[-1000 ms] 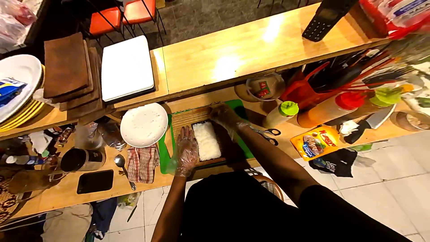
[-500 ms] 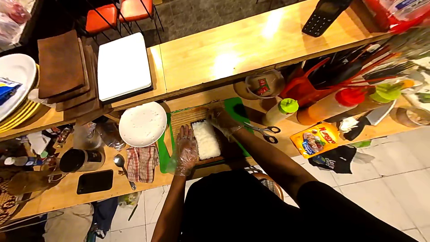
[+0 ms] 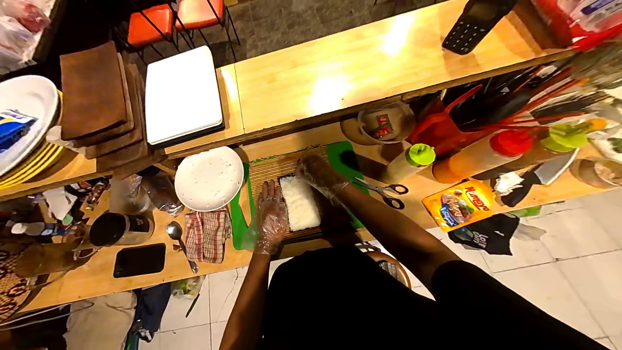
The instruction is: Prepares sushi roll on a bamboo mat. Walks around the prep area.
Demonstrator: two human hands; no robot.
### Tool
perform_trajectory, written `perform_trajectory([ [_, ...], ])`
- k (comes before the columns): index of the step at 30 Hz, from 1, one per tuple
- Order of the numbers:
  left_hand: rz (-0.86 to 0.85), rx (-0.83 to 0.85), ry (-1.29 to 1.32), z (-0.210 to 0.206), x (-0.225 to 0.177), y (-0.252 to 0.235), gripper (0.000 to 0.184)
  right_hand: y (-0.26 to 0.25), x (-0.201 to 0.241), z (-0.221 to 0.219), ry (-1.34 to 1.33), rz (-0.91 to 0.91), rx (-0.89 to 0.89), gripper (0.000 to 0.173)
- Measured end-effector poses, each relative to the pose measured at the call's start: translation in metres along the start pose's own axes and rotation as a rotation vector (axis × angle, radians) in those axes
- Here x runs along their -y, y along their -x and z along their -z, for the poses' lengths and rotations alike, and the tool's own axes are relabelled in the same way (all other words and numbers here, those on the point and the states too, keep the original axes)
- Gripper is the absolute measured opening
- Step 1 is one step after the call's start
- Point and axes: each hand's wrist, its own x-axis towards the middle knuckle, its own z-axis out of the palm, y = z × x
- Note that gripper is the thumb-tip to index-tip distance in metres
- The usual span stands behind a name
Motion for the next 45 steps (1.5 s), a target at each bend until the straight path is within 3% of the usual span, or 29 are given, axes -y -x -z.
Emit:
perform_trajectory([
  [3, 0.006, -0.009, 0.015, 0.000, 0.000, 0.001, 0.054, 0.001, 0.001, 0.008, -0.163, -0.065, 0.009, 0.014],
  [7, 0.017, -0.010, 0.009, -0.001, -0.001, 0.001, 0.055, 0.002, -0.010, 0.020, -0.228, -0.141, -0.132, 0.016],
  [13, 0.000, -0.028, 0.028, -0.002, 0.000, 0.002, 0.054, 0.008, -0.005, 0.008, -0.017, -0.064, -0.091, 0.014],
  [21, 0.005, -0.017, -0.002, 0.001, -0.003, 0.001, 0.054, 0.008, 0.005, 0.016, -0.132, -0.122, -0.024, 0.015],
  [24, 0.004, -0.008, 0.010, 0.000, -0.003, 0.000, 0.054, 0.006, -0.003, -0.003, -0.103, -0.094, -0.076, 0.015],
  [30, 0.029, 0.009, -0.003, 0.005, -0.007, -0.001, 0.055, 0.002, 0.003, 0.013, -0.117, -0.051, -0.021, 0.017],
  [35, 0.028, 0.014, -0.006, 0.003, -0.006, 0.000, 0.054, -0.005, -0.006, -0.007, -0.031, 0.012, -0.036, 0.014],
  [41, 0.031, -0.002, 0.009, 0.002, -0.004, 0.001, 0.055, -0.004, 0.006, 0.006, -0.153, -0.007, -0.042, 0.014],
  [45, 0.038, 0.014, -0.014, 0.003, -0.005, -0.001, 0.055, 0.000, 0.002, -0.014, -0.216, 0.040, -0.101, 0.013],
])
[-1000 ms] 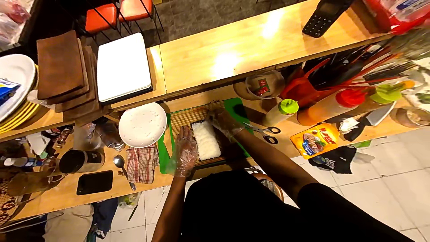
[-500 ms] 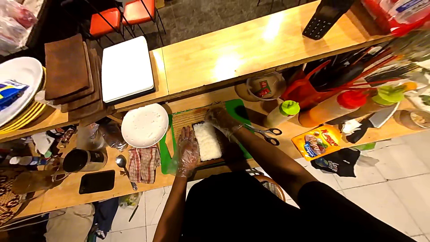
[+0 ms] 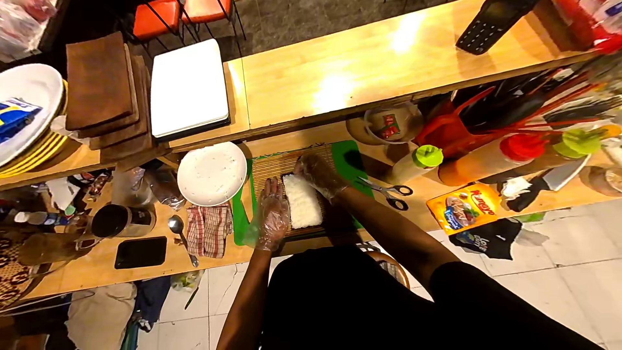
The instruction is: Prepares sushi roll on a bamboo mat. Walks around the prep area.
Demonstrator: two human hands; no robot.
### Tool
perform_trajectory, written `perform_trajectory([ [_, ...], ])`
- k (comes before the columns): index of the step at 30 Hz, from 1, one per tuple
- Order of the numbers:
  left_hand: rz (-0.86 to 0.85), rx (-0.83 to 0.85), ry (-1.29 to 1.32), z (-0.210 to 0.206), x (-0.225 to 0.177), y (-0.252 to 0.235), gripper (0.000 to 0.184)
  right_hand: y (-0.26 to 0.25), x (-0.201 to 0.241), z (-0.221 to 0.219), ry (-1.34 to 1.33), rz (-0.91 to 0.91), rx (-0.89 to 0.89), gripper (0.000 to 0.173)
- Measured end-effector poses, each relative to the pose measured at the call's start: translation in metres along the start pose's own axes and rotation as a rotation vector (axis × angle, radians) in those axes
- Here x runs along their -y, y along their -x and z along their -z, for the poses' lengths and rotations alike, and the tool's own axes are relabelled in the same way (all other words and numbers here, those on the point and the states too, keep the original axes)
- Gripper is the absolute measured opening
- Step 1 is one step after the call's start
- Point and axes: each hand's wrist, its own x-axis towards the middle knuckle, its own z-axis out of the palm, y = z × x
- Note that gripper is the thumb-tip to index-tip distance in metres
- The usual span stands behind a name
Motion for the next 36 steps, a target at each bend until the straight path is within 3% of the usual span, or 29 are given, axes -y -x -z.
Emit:
perform_trajectory([
  [6, -0.015, -0.024, 0.002, 0.000, 0.001, -0.001, 0.054, -0.007, 0.007, 0.017, -0.137, -0.067, 0.054, 0.016],
  [13, -0.015, 0.005, -0.009, -0.008, 0.006, 0.000, 0.057, -0.014, -0.006, 0.000, 0.073, 0.025, 0.068, 0.012],
  [22, -0.017, -0.025, 0.000, -0.005, 0.005, -0.001, 0.055, -0.011, -0.008, 0.013, -0.053, -0.014, 0.034, 0.009],
  [26, -0.033, -0.033, 0.003, -0.005, 0.005, 0.000, 0.056, -0.012, -0.005, 0.018, 0.137, 0.012, 0.081, 0.012],
  [31, -0.018, -0.023, 0.039, -0.003, 0.003, 0.002, 0.056, -0.011, -0.012, 0.018, 0.069, 0.055, 0.049, 0.010],
  [36, -0.021, -0.042, 0.068, -0.003, 0.005, 0.002, 0.055, -0.001, -0.001, 0.051, -0.027, -0.143, -0.040, 0.013],
])
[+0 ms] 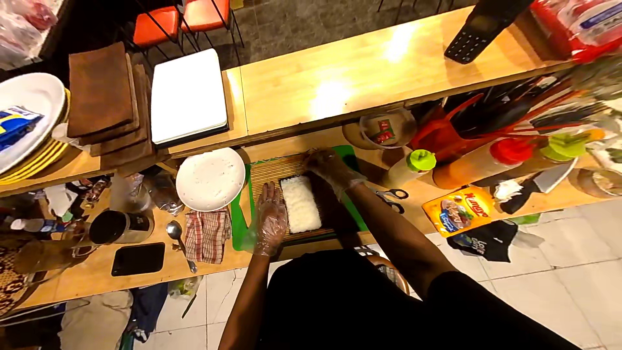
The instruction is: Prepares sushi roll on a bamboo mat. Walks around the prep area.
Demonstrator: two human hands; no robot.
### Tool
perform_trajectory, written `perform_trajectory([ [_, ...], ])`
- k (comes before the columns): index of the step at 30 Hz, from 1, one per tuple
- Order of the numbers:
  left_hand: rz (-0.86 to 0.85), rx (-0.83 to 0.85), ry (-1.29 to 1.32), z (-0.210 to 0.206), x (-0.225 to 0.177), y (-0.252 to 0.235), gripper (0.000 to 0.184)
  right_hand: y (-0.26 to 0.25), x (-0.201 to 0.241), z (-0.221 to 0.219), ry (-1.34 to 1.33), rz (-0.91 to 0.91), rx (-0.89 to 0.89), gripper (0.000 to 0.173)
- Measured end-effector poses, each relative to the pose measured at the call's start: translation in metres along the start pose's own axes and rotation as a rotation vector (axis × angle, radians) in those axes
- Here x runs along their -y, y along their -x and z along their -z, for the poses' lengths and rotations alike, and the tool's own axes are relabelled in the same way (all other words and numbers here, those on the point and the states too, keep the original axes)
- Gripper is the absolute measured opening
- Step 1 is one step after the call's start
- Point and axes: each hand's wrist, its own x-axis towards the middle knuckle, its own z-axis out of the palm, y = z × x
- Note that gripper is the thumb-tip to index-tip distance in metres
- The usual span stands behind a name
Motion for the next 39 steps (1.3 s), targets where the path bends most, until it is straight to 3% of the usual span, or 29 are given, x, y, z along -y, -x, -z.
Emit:
perform_trajectory([
  [5, -0.018, 0.009, -0.047, 0.007, -0.006, -0.003, 0.055, 0.041, -0.003, 0.025, 0.104, -0.045, -0.100, 0.018],
  [10, -0.115, 0.135, -0.256, 0.016, -0.039, -0.023, 0.059, 0.078, -0.007, -0.001, 0.252, -0.009, -0.173, 0.027],
  [14, -0.145, 0.178, -0.320, 0.014, -0.048, -0.036, 0.059, 0.087, -0.020, -0.012, 0.198, -0.071, -0.254, 0.026],
  [21, -0.138, 0.129, -0.254, 0.018, -0.044, -0.027, 0.059, 0.084, -0.024, -0.004, 0.207, -0.007, -0.193, 0.016],
  [31, -0.073, 0.052, -0.168, 0.035, -0.027, 0.005, 0.059, 0.061, -0.024, -0.005, 0.331, 0.118, -0.062, 0.014],
  [39, -0.012, 0.076, -0.174, 0.037, -0.031, 0.016, 0.060, 0.041, -0.009, -0.016, 0.187, 0.081, -0.079, 0.015],
])
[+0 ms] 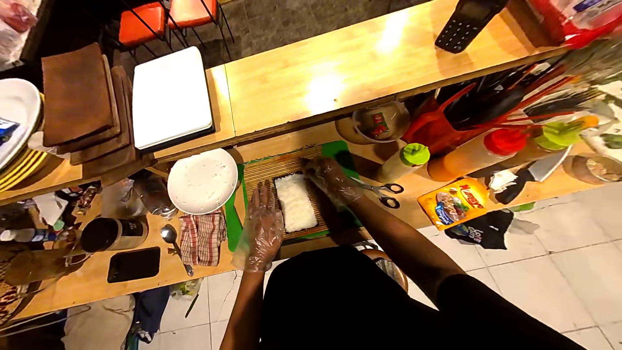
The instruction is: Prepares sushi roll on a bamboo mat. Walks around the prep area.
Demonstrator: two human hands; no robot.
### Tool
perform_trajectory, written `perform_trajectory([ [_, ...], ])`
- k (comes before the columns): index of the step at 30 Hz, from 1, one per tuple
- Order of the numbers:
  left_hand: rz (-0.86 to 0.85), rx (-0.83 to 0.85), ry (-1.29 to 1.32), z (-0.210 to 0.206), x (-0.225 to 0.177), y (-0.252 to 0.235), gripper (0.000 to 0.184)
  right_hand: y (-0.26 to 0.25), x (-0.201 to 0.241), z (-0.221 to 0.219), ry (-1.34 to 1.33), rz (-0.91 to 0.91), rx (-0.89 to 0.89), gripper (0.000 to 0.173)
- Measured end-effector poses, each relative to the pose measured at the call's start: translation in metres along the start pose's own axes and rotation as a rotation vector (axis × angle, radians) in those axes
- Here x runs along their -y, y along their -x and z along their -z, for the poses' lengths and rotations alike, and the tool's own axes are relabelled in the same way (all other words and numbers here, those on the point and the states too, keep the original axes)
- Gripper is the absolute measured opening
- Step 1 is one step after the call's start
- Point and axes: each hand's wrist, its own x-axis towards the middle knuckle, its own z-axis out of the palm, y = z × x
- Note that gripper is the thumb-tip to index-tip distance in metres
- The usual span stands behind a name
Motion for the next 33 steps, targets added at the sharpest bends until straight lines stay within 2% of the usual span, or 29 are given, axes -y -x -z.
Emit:
perform_trajectory([
  [4, -0.007, 0.011, 0.000, 0.000, 0.001, 0.001, 0.060, -0.019, 0.013, -0.017, 0.120, -0.038, 0.130, 0.024],
  [6, -0.005, -0.012, -0.001, 0.002, 0.003, 0.002, 0.061, -0.025, 0.011, -0.015, 0.099, -0.038, 0.119, 0.022],
  [9, 0.004, -0.058, 0.052, 0.006, 0.009, 0.007, 0.061, -0.027, 0.008, 0.006, -0.088, -0.090, 0.100, 0.015],
  [13, 0.012, -0.060, 0.071, 0.001, 0.020, 0.009, 0.062, -0.016, -0.003, 0.011, -0.106, -0.066, 0.104, 0.011],
  [18, 0.005, 0.010, -0.009, 0.000, 0.014, 0.004, 0.061, -0.015, -0.006, -0.010, 0.038, 0.005, 0.046, 0.011],
  [27, -0.036, -0.008, -0.011, -0.002, 0.013, 0.001, 0.060, -0.028, -0.002, -0.005, 0.106, -0.042, 0.167, 0.015],
  [33, -0.093, 0.016, -0.030, -0.006, -0.003, -0.016, 0.060, 0.010, 0.006, -0.006, 0.148, 0.016, -0.038, 0.023],
])
